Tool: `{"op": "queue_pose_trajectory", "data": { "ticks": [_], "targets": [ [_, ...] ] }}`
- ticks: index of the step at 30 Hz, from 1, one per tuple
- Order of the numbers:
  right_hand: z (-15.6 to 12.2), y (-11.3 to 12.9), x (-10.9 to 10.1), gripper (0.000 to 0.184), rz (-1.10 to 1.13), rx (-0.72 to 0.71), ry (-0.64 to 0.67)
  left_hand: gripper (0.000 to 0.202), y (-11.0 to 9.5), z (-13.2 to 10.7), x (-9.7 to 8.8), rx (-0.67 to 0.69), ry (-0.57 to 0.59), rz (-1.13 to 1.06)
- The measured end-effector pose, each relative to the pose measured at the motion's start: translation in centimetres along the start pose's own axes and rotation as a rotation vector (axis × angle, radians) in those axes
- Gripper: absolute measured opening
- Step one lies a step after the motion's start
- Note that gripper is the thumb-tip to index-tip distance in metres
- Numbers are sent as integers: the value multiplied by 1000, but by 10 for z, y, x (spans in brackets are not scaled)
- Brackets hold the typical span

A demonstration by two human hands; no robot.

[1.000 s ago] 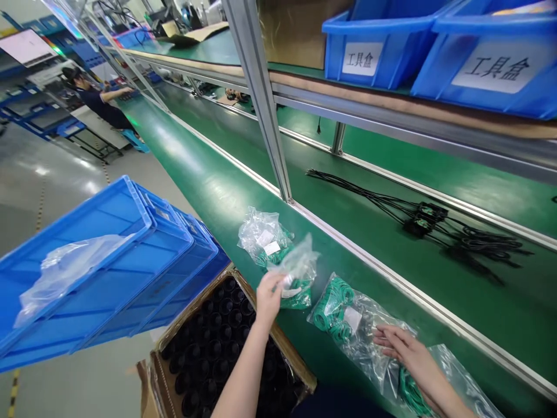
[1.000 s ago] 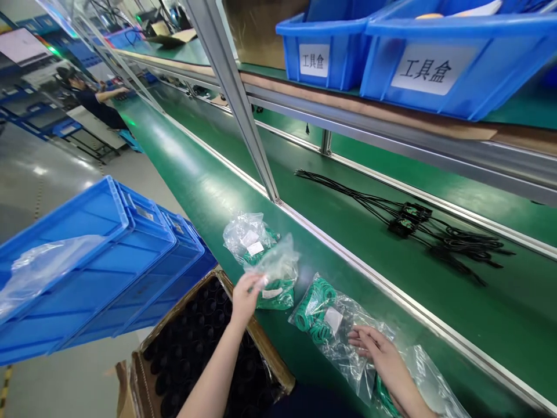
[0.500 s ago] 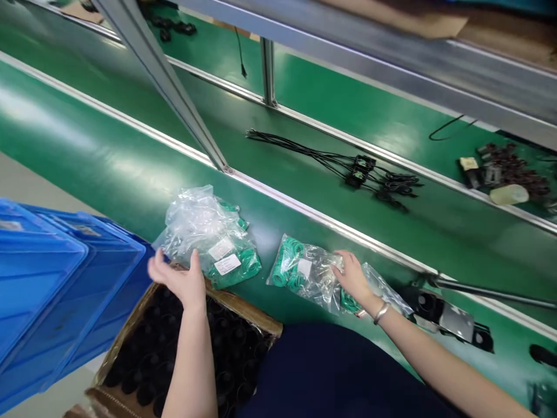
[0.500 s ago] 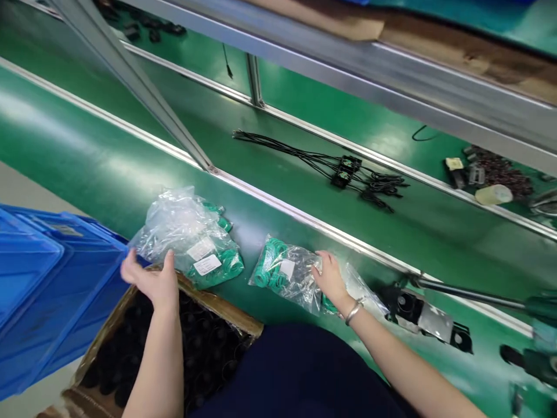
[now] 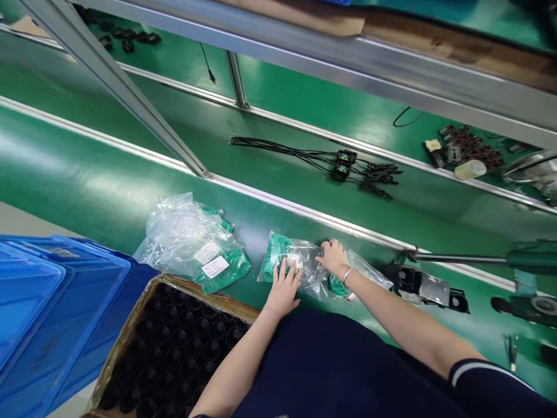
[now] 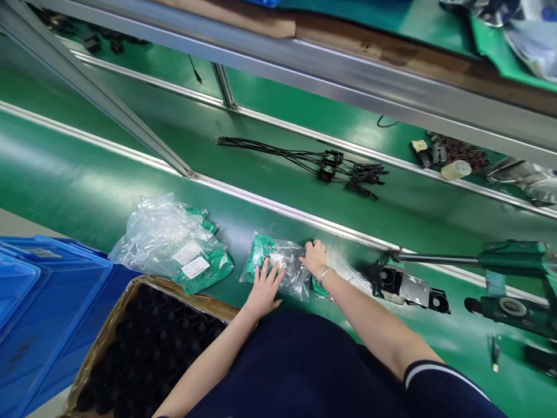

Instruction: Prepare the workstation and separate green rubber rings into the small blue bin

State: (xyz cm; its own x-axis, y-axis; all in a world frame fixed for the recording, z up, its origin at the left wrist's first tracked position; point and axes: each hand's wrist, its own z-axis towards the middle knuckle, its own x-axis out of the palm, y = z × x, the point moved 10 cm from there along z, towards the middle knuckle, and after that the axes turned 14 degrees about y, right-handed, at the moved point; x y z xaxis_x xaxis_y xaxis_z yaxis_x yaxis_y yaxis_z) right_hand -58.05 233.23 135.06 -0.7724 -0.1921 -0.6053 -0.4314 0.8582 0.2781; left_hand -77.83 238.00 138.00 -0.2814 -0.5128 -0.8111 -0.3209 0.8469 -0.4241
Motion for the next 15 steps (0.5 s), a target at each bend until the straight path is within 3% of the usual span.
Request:
{"op": "queue_pose_trajectory", "data": {
  "ticks": [2, 5, 7, 11, 15],
  "targets": [
    [-5, 6, -4, 13, 59, -63, 47, 95, -9, 8, 13, -29, -20, 69],
    [-18, 26, -3, 21, 211, -178, 162, 89, -17, 17, 19, -20, -56, 89],
    [-33, 45, -2, 21, 351, -246, 243, 84, -16, 20, 12, -16, -105, 21],
    [-77, 91, -16, 23, 646, -411, 350, 64, 0, 1, -39, -12, -329, -391],
    [-120, 124, -65, 40, 1004, -683, 391, 45, 11, -33, -94, 101, -431, -1088]
  ]
}}
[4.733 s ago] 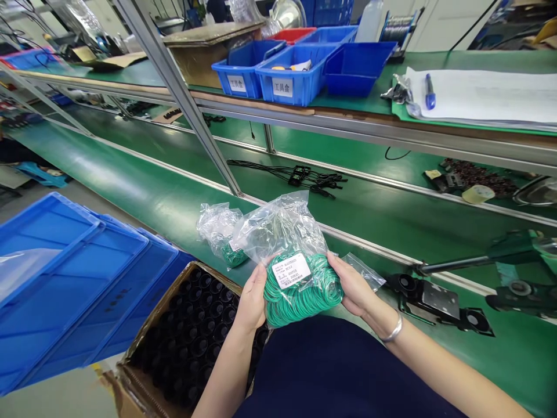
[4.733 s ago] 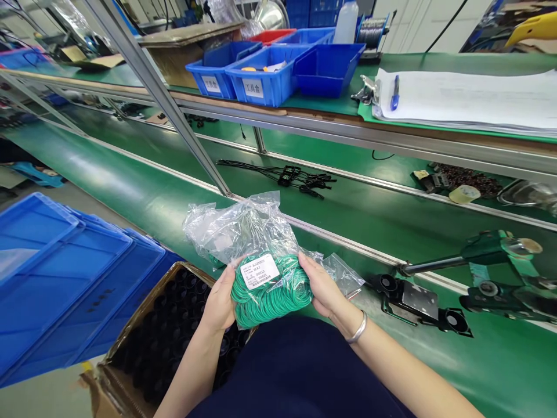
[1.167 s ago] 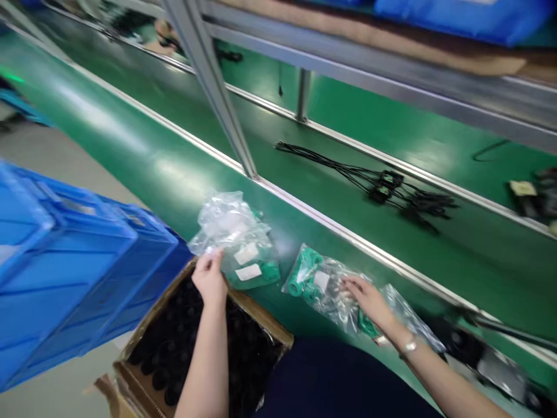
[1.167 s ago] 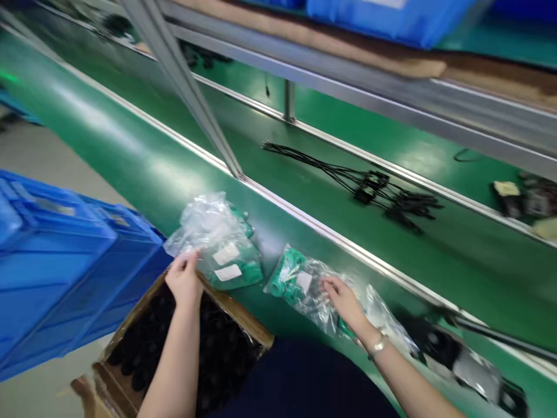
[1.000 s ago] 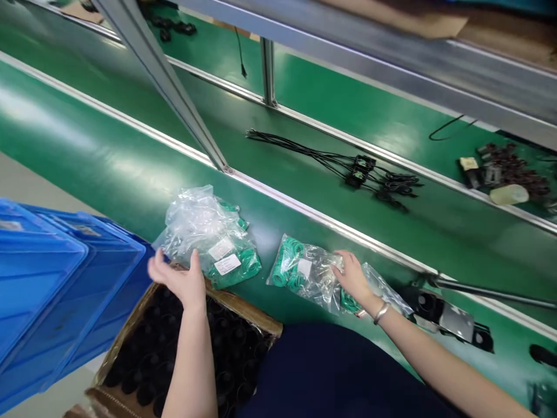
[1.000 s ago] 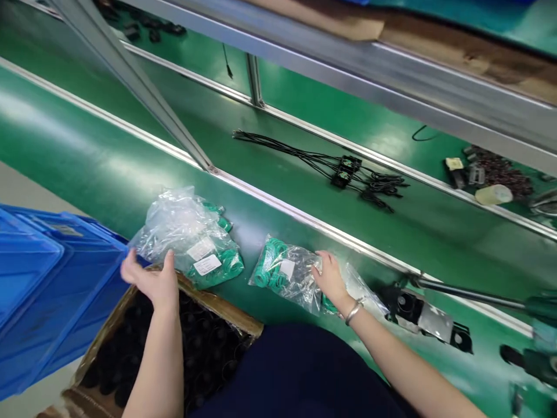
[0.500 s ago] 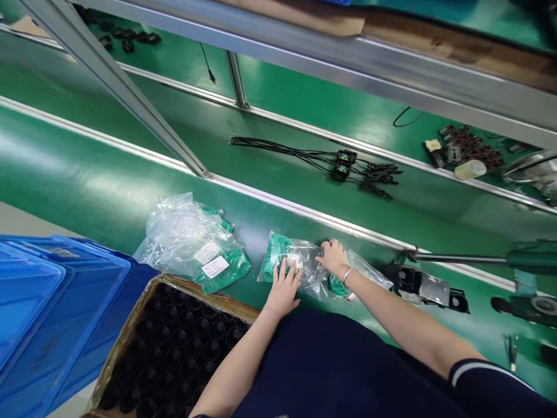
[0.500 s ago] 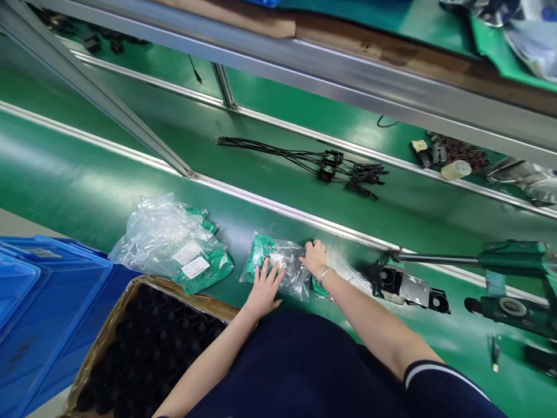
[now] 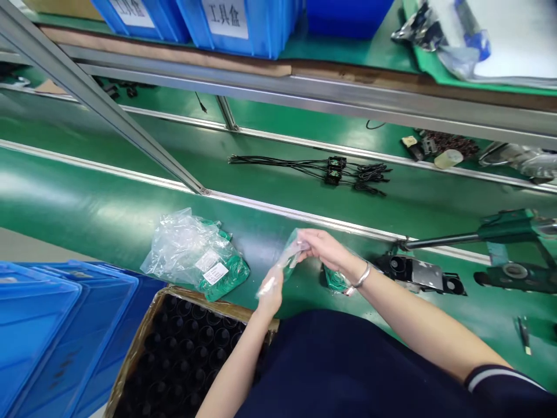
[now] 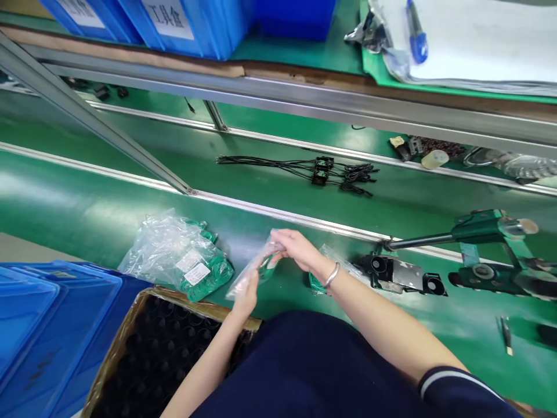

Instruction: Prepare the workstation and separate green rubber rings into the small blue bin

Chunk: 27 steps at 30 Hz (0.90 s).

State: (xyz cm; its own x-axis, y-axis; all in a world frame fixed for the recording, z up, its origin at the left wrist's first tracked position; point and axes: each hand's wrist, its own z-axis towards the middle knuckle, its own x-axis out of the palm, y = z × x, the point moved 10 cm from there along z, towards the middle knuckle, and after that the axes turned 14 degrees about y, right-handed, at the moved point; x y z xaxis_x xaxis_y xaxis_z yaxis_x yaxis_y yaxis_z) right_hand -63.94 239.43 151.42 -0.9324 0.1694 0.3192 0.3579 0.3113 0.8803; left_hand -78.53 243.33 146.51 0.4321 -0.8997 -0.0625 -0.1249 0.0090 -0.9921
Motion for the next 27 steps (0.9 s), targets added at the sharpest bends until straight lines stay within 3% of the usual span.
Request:
{"op": "queue_pose_trajectory", "data": {
  "ticks": [3, 5, 6, 9, 11, 16, 21, 27],
  "targets": [
    [-23, 51, -23, 47, -127, -244, -159, 44, -39, -10, -13, -31, -48, -413],
    [-40, 69, -29, 46, -241, -349, -189, 41, -65, -16, -12, -65, -48, -555],
    [-44, 69, -25, 51, -252, -351, -118, 40, -76, -19, -11, -95, -43, -592],
    [-52, 47, 8, 64, -178, -214, 263, 41, -99, -29, -4, -207, 12, -640],
    [-61, 34, 21, 64, -153, -140, 364, 45, -108, -35, 1, -264, 71, -660],
    [-79, 24, 28, 62, -210, -128, 366, 47, -130, -48, 6, -256, 145, -681],
    [-94, 20, 42, 52, -318, -128, 425, 60, -149, -59, 3, -213, 90, -620],
    [-107, 17, 53, 54, -220, -103, 367, 66, -152, -64, -5, -145, -23, -601]
  ]
}}
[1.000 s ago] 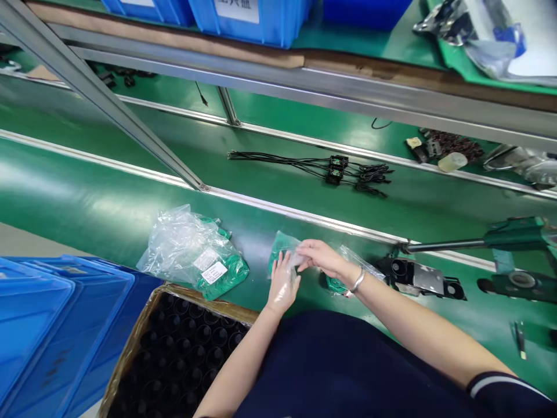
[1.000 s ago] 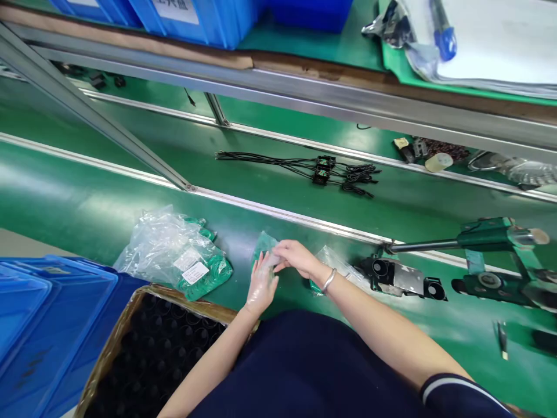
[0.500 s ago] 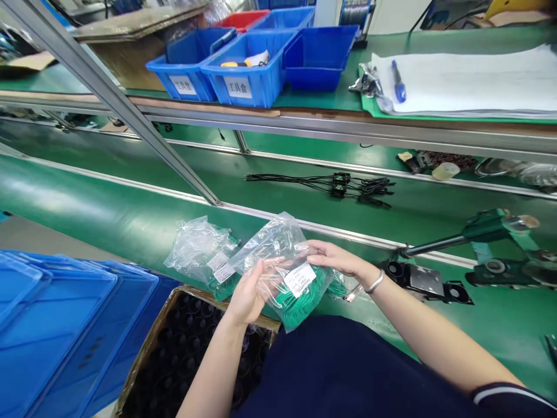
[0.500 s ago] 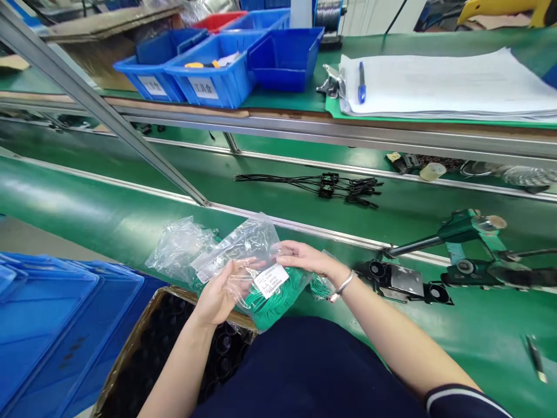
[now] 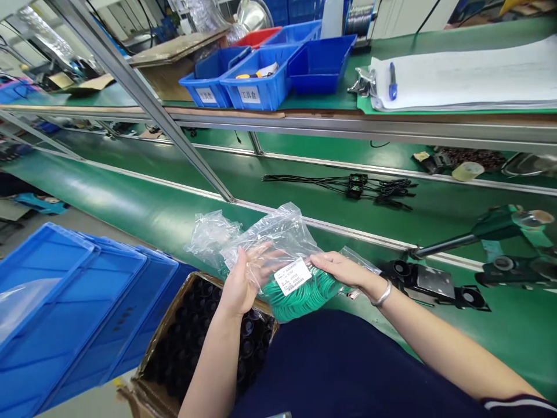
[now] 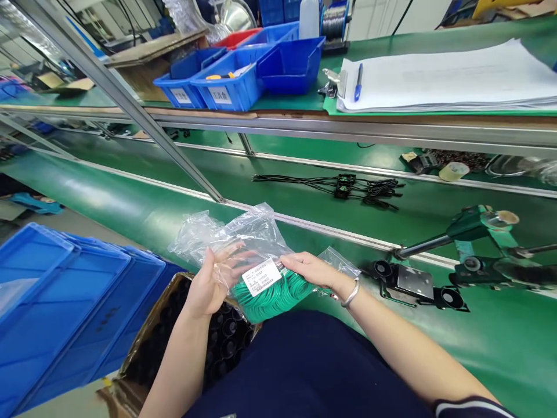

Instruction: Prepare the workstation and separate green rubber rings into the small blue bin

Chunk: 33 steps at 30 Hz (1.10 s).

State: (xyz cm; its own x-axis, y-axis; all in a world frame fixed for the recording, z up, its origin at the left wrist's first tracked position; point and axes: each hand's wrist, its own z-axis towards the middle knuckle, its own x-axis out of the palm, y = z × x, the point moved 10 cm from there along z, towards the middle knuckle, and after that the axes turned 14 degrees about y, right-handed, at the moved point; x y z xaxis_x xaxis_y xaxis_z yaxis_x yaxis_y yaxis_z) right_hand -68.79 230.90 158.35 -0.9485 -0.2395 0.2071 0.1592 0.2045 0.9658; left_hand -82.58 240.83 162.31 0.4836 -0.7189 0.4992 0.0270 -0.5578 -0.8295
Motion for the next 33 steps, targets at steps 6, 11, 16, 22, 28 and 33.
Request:
{"op": "queue_pose_trajectory", "data": {
  "ticks": [6, 11, 16, 22, 28, 33],
  "targets": [
    [-6, 4, 10, 53, 96, -20, -38, 48, -4, -2, -12, 147, -121, -100],
    [-10, -6, 15, 51, 200, -14, -41, 46, -8, -5, -12, 194, -98, -130],
    [-14, -10, 17, 49, 206, -7, -40, 45, -12, -10, -21, 218, -144, -91],
    [-15, -9, 19, 49, 223, -14, -45, 34, -15, -14, -28, 260, -197, -95],
    [-15, -12, 23, 48, 250, -18, -26, 45, -16, -13, -29, 283, -167, -120],
    [-17, -8, 18, 50, 271, -29, -86, 73, 28, -19, -25, 181, -98, -125]
  ]
}}
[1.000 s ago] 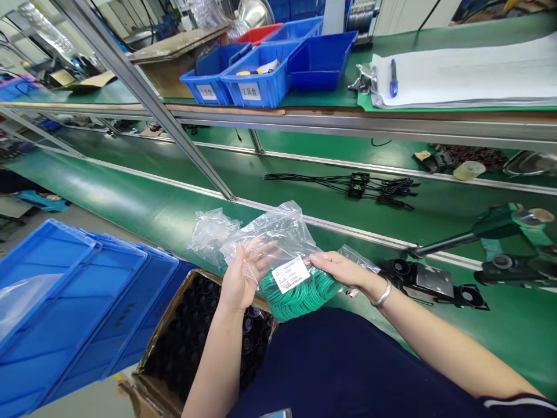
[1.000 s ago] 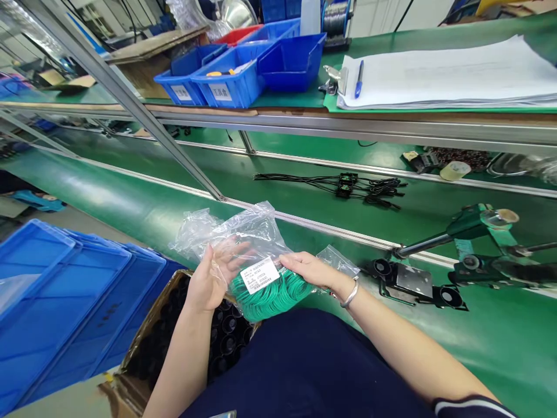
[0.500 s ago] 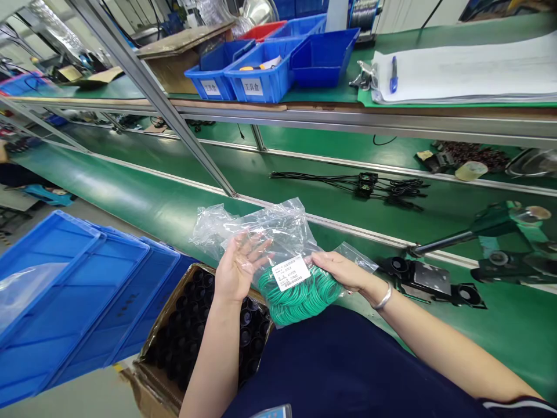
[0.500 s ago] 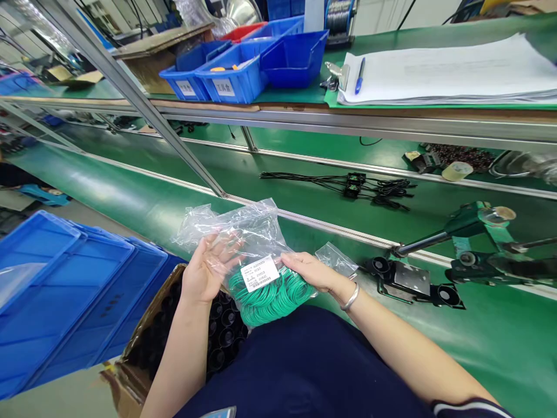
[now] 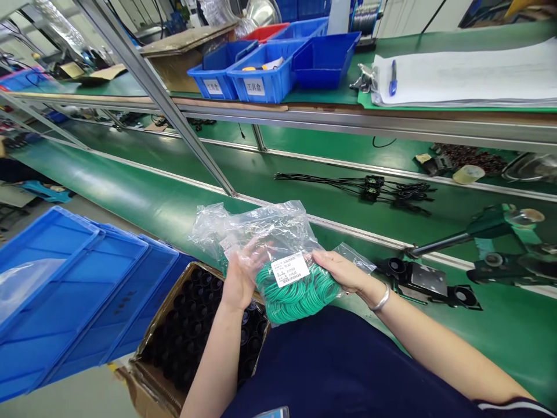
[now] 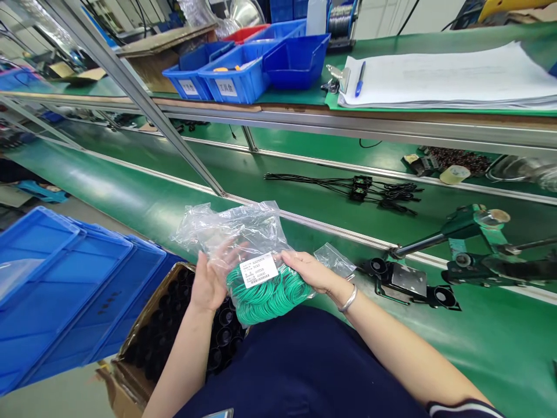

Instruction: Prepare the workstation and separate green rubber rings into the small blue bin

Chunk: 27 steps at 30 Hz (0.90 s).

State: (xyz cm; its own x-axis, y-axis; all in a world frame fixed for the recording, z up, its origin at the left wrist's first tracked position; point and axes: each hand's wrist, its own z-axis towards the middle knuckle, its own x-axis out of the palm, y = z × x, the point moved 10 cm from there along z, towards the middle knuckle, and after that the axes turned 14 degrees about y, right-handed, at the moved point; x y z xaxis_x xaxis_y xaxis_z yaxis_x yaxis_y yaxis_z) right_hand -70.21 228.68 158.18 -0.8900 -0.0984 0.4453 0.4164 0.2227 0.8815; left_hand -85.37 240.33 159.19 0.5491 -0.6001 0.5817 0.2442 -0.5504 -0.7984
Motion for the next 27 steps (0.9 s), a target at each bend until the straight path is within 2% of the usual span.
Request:
{"op": "queue_pose_trajectory", "data": {
  "ticks": [4, 7, 9, 14, 20, 24, 27],
  "targets": [
    [3, 2, -5, 51, -4, -21, -24, 78, 42, -20, 3, -25, 119, 44],
    [7, -1, -7, 48, -1, -30, -26, 83, 60, -29, 2, -30, 135, 55],
    [9, -3, -7, 46, 16, -39, -22, 80, 64, -31, -2, -42, 104, 50],
    [14, -2, -6, 48, 19, -13, -36, 69, 58, -28, -8, -36, 37, 66],
    [11, -1, -23, 46, -92, 19, -140, 57, 65, -20, 1, -56, 20, 59],
    [4, -25, -42, 44, -82, 107, -241, 56, 83, -17, 0, -104, 7, 113],
    [4, -51, -48, 49, -59, 196, -223, 57, 98, -20, -10, -132, 16, 178]
  ]
}}
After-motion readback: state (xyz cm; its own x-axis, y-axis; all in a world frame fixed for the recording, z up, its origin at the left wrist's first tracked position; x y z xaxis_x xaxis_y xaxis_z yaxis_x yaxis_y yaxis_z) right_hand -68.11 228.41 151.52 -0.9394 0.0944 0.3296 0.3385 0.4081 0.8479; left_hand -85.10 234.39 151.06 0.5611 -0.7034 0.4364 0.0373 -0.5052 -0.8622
